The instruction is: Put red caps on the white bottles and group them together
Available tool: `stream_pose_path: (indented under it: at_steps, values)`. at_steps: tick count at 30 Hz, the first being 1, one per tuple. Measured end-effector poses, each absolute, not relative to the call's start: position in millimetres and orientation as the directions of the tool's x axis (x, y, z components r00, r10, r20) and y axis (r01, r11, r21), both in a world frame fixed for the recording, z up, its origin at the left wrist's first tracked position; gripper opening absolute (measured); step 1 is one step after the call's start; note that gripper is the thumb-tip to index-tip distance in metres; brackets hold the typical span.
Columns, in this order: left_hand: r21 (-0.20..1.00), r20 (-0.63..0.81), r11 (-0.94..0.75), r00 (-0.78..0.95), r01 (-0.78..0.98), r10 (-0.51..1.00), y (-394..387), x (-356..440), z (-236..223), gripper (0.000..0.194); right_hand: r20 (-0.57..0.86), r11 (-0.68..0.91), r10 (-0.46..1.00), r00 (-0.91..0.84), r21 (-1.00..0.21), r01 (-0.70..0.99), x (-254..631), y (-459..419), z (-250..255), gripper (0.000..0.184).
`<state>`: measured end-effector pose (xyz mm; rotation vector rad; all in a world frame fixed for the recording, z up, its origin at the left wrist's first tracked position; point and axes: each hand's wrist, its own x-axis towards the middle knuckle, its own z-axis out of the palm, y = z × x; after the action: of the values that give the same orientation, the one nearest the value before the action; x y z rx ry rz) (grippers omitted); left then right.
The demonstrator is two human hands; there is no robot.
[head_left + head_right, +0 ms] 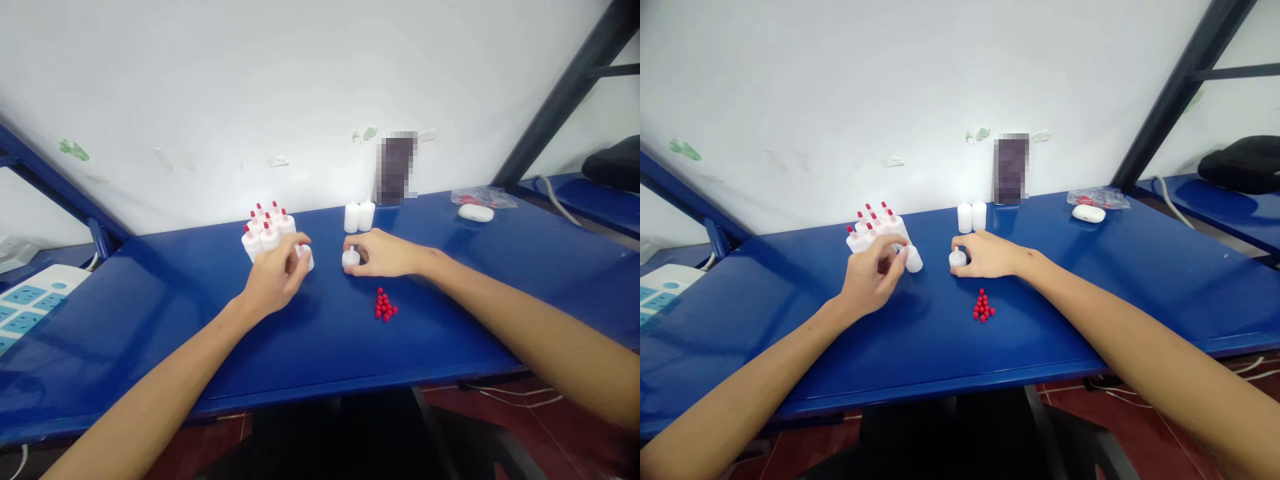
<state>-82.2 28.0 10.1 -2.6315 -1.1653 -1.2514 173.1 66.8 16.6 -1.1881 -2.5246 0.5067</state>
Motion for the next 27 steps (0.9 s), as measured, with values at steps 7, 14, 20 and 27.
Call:
stream_pose_path:
  at_steps: [7,14,20,27]
  values:
    - [0.300,0.448,-0.916,0.809,0.265,0.381,7.1,-64.4,9.6,0.026,0.549,0.580,0.775,-0.312,-0.424,0.695,181.0,78.9,17.8,0.037]
    - [0.297,0.344,-0.833,0.762,0.467,0.549,17.5,-63.3,-2.2,0.028,0.651,0.437,0.756,-0.068,-0.426,0.792,210.1,116.8,39.3,0.036]
    - [0.371,0.355,-0.813,0.741,0.448,0.570,27.4,-72.0,-1.9,0.026,0.506,0.340,0.859,-0.080,-0.447,0.828,208.5,132.3,36.9,0.032]
    - [0.390,0.302,-0.816,0.779,0.426,0.550,15.4,-62.8,4.2,0.036,0.461,0.319,0.886,-0.046,-0.533,0.784,210.1,132.3,26.8,0.030]
